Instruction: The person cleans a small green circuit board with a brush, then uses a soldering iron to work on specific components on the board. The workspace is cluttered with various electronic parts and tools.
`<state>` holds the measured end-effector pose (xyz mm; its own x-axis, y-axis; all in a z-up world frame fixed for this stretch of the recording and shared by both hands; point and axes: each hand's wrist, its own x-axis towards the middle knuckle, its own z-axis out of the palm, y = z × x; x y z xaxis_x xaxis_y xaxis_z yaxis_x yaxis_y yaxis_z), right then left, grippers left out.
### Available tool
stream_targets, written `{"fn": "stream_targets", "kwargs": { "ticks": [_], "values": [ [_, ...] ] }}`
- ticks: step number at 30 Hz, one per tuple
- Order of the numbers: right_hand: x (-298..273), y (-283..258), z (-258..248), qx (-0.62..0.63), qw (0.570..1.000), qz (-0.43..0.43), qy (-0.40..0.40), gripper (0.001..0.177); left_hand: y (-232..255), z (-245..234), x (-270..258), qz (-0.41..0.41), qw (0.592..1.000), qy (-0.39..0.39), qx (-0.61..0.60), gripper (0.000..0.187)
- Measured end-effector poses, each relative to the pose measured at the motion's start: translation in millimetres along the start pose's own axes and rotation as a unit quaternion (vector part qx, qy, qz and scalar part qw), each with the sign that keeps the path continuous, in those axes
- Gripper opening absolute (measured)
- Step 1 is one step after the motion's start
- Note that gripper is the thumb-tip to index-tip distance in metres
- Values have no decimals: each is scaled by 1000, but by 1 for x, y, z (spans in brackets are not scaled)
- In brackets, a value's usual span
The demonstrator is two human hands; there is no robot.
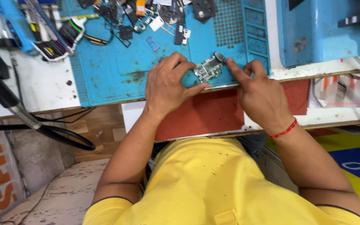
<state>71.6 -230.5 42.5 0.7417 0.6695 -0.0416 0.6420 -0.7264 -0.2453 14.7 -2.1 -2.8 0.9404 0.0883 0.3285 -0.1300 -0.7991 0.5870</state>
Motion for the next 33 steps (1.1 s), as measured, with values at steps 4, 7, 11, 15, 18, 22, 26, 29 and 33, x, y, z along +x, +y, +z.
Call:
{"fn": "stream_targets", "kwargs": {
  "ticks": [4,7,11,15,18,22,26,29,33],
  "values": [
    [8,-7,3,29,998,-43,-44,62,-5,-5,-1,-4,1000,-1,7,48],
    [1,-5,8,24,999,-27,-28,57,-3,2,-4,-5,1000,-9,-1,47],
    [3,-1,16,20,997,-30,-61,61,-7,-3,1,11,1000,4,-2,45],
    [-7,5,25,14,999,-23,-43,54,-4,1,-8,18,1000,23,8,42],
    [-5,0,28,32,998,-38,-29,51,-5,-3,-6,4,1000,15,-4,46],
    [-8,-7,21,30,999,-35,-3,62,-2,3,-10,5,999,38,-12,48],
    [1,-15,17,40,999,-35,3,58,-7,1,-8,15,999,43,-3,50],
    [-4,-10,22,41,998,-25,34,56,-5,7,-15,15,999,40,-9,47],
    [-1,-10,26,45,998,-45,-15,61,-9,4,-9,23,998,48,-18,50]
  ]
}}
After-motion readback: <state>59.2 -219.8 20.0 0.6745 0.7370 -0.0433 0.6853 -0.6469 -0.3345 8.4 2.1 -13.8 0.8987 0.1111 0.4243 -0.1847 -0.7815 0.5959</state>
